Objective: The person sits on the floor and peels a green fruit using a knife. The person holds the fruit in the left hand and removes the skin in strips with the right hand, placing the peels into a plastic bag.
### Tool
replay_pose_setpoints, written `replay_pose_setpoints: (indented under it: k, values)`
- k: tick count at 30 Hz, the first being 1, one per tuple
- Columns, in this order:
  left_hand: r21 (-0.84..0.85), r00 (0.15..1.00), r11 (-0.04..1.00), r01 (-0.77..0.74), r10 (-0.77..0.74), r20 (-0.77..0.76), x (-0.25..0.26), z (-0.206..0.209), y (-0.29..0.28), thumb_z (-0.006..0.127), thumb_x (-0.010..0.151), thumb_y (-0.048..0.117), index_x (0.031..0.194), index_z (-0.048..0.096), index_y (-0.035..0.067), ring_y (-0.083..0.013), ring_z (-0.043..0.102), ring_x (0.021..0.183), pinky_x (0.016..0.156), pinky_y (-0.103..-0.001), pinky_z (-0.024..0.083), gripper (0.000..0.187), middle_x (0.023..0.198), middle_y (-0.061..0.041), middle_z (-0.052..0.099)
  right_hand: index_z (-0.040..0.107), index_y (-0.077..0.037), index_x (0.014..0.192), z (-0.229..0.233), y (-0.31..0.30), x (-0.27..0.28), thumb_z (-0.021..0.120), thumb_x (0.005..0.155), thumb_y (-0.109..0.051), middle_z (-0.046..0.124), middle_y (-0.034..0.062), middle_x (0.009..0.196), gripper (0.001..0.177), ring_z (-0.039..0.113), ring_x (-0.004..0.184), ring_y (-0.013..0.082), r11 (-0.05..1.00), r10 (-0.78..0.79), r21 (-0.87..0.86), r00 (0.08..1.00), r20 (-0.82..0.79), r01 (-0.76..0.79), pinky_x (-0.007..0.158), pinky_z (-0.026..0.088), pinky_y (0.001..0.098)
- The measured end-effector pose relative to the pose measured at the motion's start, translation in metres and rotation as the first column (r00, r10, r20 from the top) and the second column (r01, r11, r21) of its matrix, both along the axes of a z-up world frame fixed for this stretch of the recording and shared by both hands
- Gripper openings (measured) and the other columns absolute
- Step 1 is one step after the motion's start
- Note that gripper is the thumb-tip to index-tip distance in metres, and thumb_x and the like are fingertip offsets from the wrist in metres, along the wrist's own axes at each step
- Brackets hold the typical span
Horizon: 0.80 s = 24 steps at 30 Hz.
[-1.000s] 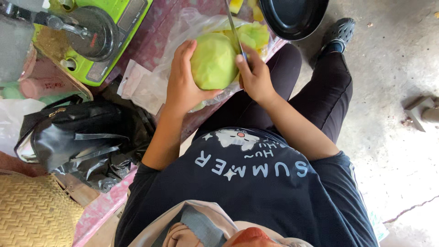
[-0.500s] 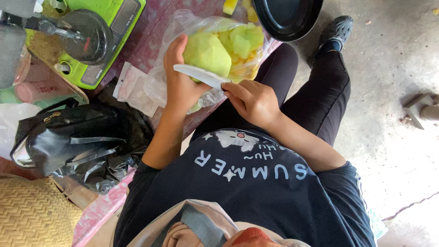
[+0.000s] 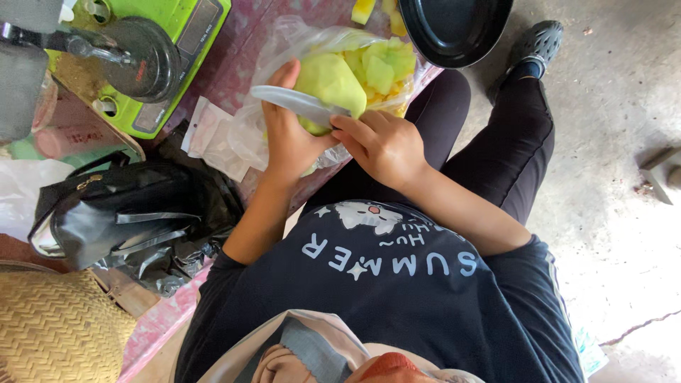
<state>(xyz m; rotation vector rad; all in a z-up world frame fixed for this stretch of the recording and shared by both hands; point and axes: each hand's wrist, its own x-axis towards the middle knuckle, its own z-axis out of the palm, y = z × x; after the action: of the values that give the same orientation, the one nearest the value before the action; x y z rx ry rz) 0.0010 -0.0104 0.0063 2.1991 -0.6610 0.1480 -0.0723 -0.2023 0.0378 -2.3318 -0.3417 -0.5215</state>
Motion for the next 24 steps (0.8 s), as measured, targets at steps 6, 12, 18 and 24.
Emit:
replay_pose_setpoints:
  k: [6,12,18,24]
  values:
    - [-0.039,1.0,0.999,0.003,-0.003,0.013,-0.007,0.003,-0.002,0.105,0.066,0.023,0.159,0.032,0.006,-0.0383,0.041,0.147,0.125,-0.05,0.034,0.119,0.157,-0.018,0.041,0.072,-0.012,0.112,0.002,-0.002,-0.004,0.077,0.096,-0.02,0.063,0.0049,0.079,0.018,0.065,0.069,0.0253,0.998,-0.006,0.058,0.998,-0.057,0.009,0.059,0.05,0.0387]
    - [-0.014,0.997,0.999,0.038,-0.037,0.071,-0.001,0.007,-0.001,0.105,0.067,0.023,0.157,0.033,0.007,-0.0375,0.042,0.148,0.126,-0.05,0.034,0.117,0.158,-0.016,0.043,0.073,-0.01,0.112,0.001,-0.025,-0.024,0.077,0.097,-0.016,0.061,0.0041,0.073,0.016,0.063,0.064,0.0238,0.997,-0.046,0.058,0.99,-0.13,0.054,0.058,0.049,0.0386]
    - [0.041,0.993,0.999,0.014,-0.019,0.115,-0.011,0.0,-0.005,0.103,0.065,0.029,0.152,0.033,0.004,-0.0418,0.039,0.145,0.123,-0.055,0.029,0.115,0.156,-0.019,0.043,0.075,-0.01,0.11,0.003,-0.012,-0.01,0.078,0.096,-0.016,0.065,0.0069,0.076,0.016,0.065,0.065,0.0248,0.989,-0.06,0.129,0.989,-0.134,0.078,0.059,0.05,0.0376]
    - [-0.039,0.994,0.999,0.029,-0.024,0.11,-0.009,-0.004,0.003,0.104,0.064,0.029,0.15,0.035,0.005,-0.0408,0.041,0.144,0.123,-0.053,0.032,0.112,0.156,-0.019,0.043,0.076,-0.011,0.11,0.007,-0.011,-0.008,0.077,0.097,-0.016,0.072,0.008,0.087,0.014,0.07,0.071,0.0256,0.987,-0.039,0.15,0.985,-0.168,0.065,0.063,0.054,0.036]
